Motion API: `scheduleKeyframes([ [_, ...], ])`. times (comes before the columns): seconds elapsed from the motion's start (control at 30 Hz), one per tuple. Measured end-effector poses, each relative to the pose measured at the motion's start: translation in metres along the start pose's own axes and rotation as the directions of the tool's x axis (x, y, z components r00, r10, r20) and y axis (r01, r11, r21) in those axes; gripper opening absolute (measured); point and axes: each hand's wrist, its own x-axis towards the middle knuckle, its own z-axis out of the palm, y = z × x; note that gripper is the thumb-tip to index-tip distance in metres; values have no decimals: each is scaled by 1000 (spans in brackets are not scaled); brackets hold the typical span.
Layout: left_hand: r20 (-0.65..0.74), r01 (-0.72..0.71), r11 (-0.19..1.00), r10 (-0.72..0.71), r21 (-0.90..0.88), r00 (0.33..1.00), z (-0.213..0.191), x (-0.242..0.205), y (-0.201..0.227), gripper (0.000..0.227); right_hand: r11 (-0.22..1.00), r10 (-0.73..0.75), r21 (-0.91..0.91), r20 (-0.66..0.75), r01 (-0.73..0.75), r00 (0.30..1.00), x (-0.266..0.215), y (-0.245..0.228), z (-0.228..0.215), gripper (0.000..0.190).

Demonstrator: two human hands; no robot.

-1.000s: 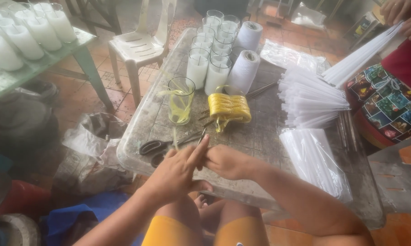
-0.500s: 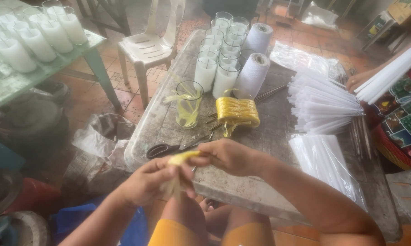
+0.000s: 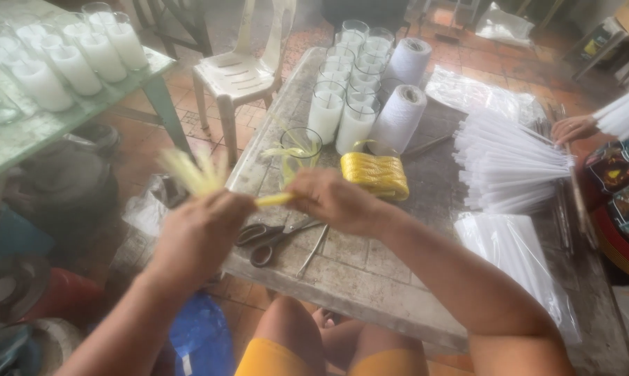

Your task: Bundling white sticks together using yellow ribbon and cutting the ribbon with scissors in a workshop setting.

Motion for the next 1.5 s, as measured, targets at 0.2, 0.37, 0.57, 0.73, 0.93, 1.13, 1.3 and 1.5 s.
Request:
scheduleKeyframes([
  [0.2, -128, 464, 798, -452, 385, 883, -54, 19, -70, 20, 854, 256, -380, -288, -355, 923, 65, 35, -42, 138],
  [0.37, -147, 441, 821, -416, 363, 897, -59, 62, -93, 17, 854, 413, -265, -180, -448, 893, 103, 40, -40, 128],
  [0.57, -183, 293, 882, -240, 369, 953, -21, 113, -97, 19, 960, 175, -112, -482, -258, 859, 167, 184, -4, 16],
  [0.73, 47, 108, 846, -155, 522, 987, 0, 146, -79, 24, 999, -19, -33, -673, -5, 739, 86, 123, -7, 13],
  [0.93, 274, -296, 625, 133, 723, 952, 46, 180, -48, 22, 972, 158, 236, -697, 15, 699, 59, 127, 0, 18],
  [1.13, 444, -230, 814, -38, 534, 895, 115, 208, -35, 21, 922, 256, 385, -699, 49, 668, 58, 129, 0, 22],
  [1.3, 475, -74, 895, -161, 439, 865, 153, 214, -36, 19, 851, 253, 504, -644, 151, 722, 33, 98, -12, 42],
  [1.5, 627, -307, 786, -129, 537, 768, 170, 212, -28, 17, 756, 403, 645, -596, 115, 695, 22, 88, -31, 62],
])
